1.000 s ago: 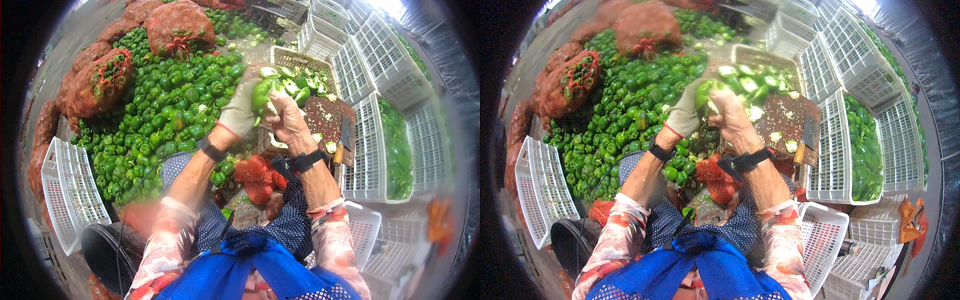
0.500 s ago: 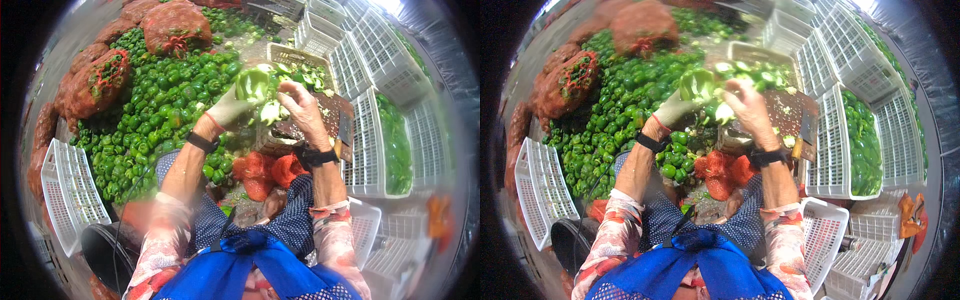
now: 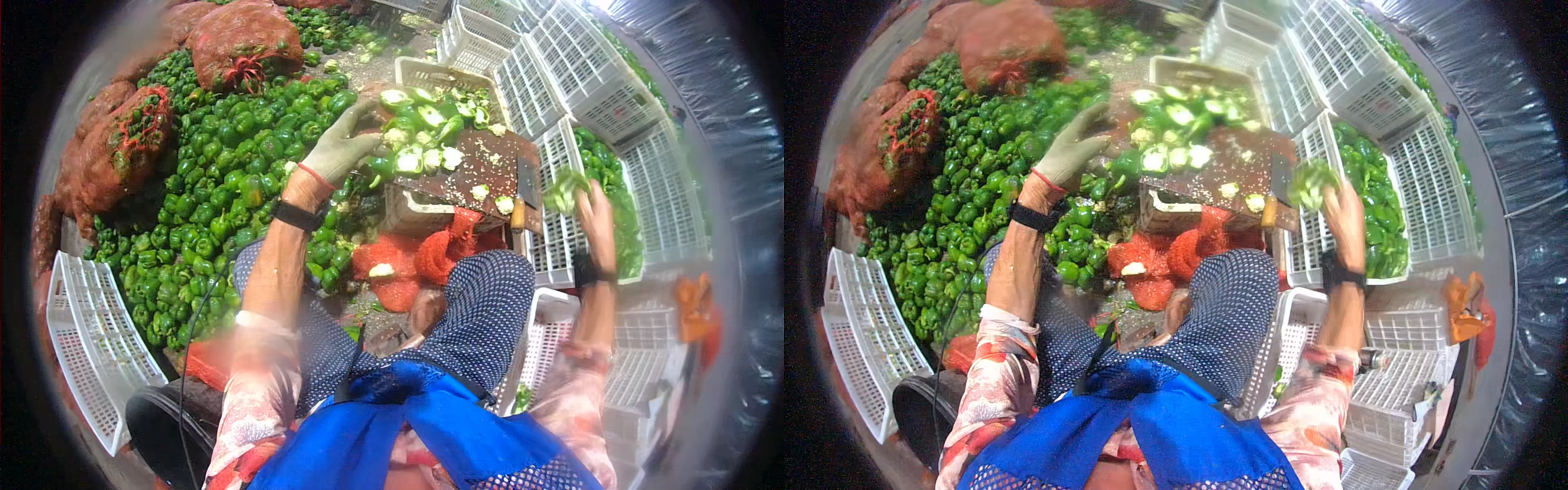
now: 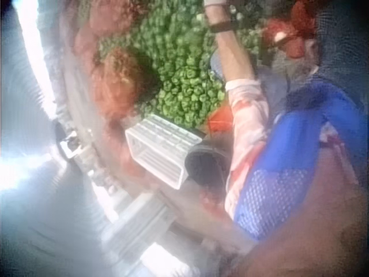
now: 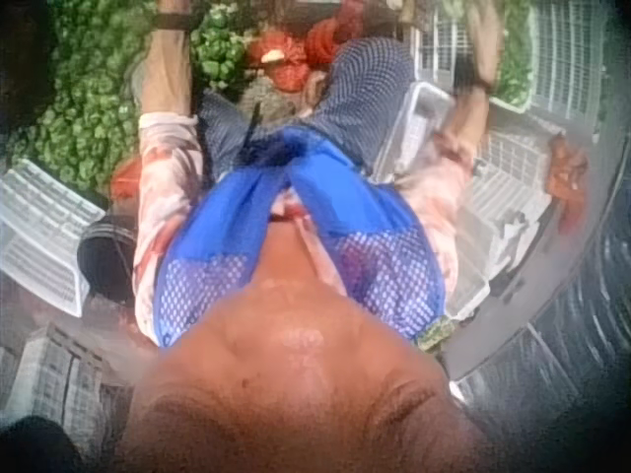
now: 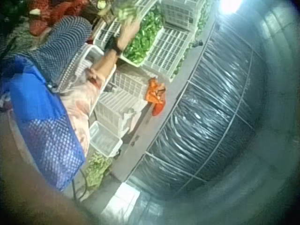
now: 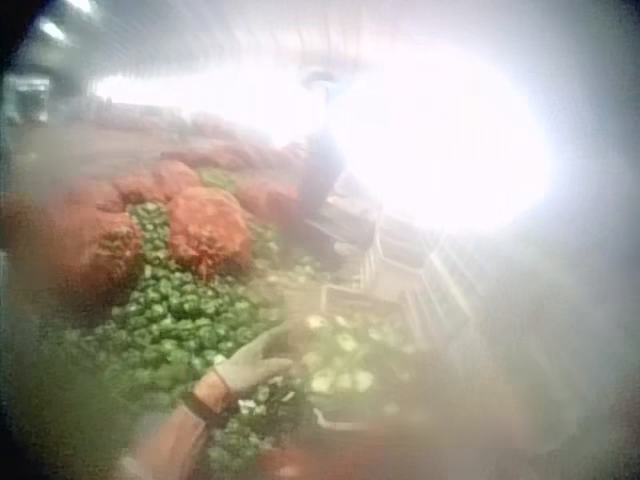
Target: The person picks up bell peppers from a pile, cuts them on a wooden board using a cleaver, removes the cores by hand, and places the pieces into a crate.
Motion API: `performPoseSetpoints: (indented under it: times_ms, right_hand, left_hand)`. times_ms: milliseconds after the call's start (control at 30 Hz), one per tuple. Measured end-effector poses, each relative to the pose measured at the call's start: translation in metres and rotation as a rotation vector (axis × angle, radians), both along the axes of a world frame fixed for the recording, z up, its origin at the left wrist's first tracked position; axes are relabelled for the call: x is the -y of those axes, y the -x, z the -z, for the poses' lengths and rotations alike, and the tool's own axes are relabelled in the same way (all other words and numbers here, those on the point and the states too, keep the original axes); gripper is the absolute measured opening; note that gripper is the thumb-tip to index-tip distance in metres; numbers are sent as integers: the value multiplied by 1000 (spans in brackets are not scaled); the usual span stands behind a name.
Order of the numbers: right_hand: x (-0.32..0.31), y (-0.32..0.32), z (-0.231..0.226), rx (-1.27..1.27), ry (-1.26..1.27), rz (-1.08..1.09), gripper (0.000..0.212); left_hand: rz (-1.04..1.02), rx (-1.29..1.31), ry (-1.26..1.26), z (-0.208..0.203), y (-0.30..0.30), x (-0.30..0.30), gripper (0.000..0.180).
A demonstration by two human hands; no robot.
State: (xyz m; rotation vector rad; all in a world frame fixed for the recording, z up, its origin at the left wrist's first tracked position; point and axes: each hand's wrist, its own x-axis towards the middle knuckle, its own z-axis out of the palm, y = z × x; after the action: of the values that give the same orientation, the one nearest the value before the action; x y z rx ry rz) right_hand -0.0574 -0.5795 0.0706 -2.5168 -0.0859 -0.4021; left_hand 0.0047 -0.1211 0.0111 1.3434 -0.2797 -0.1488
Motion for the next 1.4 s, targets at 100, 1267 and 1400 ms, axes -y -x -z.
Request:
performPoseSetpoints:
  times_ms: [100,1267,1400]
  right_hand:
    - [87,93,21,-327,497,416,42]
    - [-154,-199,107,-327,-39,-44,46]
    - [-150,-212,131,-267,-61,-24,45]
  left_hand:
    - [-37,11,-74,-6,7,-10,61]
    - [-135,27,-358,-3,5,-2,43]
    - [-122,27,-338,-1,4,8,42]
